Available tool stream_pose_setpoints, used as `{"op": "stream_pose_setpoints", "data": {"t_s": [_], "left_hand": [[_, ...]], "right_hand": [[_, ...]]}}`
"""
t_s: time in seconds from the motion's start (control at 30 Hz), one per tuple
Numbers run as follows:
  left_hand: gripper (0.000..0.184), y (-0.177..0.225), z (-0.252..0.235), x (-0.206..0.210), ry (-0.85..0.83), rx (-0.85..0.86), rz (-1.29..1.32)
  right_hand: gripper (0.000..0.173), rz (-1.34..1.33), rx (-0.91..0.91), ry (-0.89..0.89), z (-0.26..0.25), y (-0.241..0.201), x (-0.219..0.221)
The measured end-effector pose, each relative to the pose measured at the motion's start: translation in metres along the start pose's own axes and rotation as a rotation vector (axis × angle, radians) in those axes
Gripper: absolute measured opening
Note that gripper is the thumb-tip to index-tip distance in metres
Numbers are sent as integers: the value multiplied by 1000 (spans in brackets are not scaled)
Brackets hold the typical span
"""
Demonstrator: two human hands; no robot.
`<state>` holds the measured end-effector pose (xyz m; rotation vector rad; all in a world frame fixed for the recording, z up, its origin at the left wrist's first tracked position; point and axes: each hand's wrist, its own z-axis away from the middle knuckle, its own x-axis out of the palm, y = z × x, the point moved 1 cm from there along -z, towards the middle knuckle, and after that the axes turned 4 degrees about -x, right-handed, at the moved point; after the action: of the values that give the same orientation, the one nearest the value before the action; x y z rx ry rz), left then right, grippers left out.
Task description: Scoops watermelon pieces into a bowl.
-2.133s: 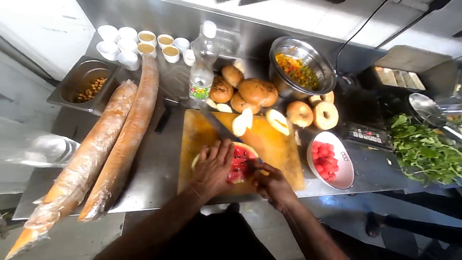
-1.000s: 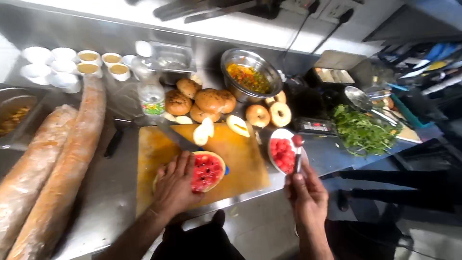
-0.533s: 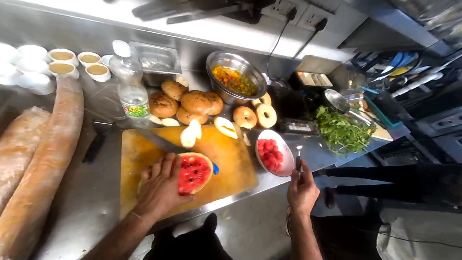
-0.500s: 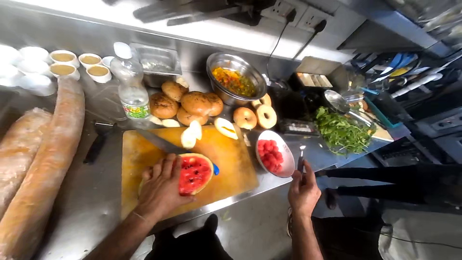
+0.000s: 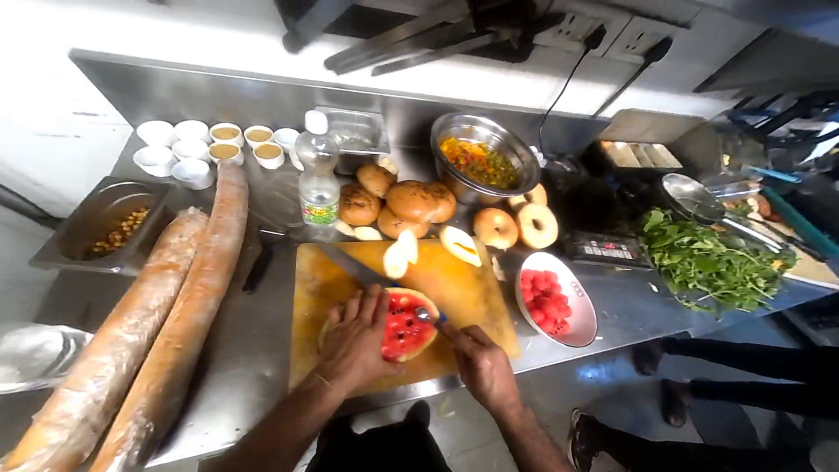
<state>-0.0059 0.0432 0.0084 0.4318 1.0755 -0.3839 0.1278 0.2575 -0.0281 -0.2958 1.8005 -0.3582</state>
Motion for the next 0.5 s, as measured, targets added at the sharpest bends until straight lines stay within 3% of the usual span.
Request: {"op": "stream_pose_setpoints", "data": {"t_s": [0.33,0.43,0.5], "left_hand": [[121,7,7,11,136,22,-27],[121,9,11,23,297,42,-35],[121,9,12,29,373,58,-38]], "right_hand": [[41,212,70,-103,-5,-22,5],[38,44,216,-232,-8,-34,-3],[36,-274,403,-286,-12,-36,-9]]}}
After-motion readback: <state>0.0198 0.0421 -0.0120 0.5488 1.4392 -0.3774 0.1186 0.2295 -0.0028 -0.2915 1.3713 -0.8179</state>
